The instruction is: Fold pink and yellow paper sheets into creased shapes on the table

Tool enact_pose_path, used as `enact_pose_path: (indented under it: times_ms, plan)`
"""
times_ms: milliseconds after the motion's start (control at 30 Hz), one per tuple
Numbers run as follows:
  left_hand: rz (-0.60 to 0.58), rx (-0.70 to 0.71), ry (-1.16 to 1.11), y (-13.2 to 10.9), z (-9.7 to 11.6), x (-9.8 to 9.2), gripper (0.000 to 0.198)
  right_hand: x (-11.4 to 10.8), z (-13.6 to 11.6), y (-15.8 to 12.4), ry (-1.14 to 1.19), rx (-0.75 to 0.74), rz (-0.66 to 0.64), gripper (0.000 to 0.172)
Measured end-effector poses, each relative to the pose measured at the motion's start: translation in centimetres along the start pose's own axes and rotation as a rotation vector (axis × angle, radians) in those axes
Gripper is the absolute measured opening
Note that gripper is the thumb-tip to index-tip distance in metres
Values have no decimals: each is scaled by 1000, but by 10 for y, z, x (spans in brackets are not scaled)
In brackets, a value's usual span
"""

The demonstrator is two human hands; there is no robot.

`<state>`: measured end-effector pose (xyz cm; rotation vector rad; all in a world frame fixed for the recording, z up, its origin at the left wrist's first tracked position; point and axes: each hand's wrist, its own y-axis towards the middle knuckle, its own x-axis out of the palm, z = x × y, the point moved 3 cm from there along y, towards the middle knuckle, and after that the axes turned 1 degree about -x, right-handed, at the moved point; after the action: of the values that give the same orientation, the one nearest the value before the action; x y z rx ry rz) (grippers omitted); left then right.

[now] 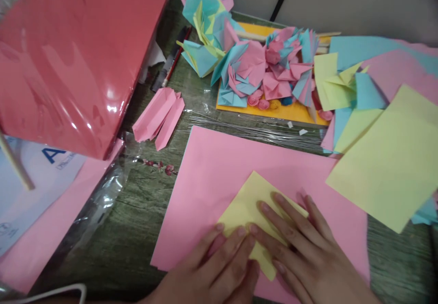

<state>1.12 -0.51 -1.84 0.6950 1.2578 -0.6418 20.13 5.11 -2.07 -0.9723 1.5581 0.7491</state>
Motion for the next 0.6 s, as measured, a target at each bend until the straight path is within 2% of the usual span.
enact_pose_path:
  times_ms: [67, 167, 267, 500, 600]
  plan:
    - [-14, -45, -38, 1, -3, -2, 39, -1, 0, 1, 7, 12, 4, 55]
    - [-14, -128, -77, 3, -7, -3, 56, -2, 0, 0, 21, 25, 7, 56]
    - [-73, -162, -85, 4, -8, -1, 68, -2, -1, -2, 24, 38, 16, 56]
    - [-134, -229, -66, 8, -2, 2, 64, -7, -1, -4, 15, 59, 20, 54]
    - [-103, -259, -72, 12, -1, 1, 63, -16, 2, -13, 20, 104, 37, 51]
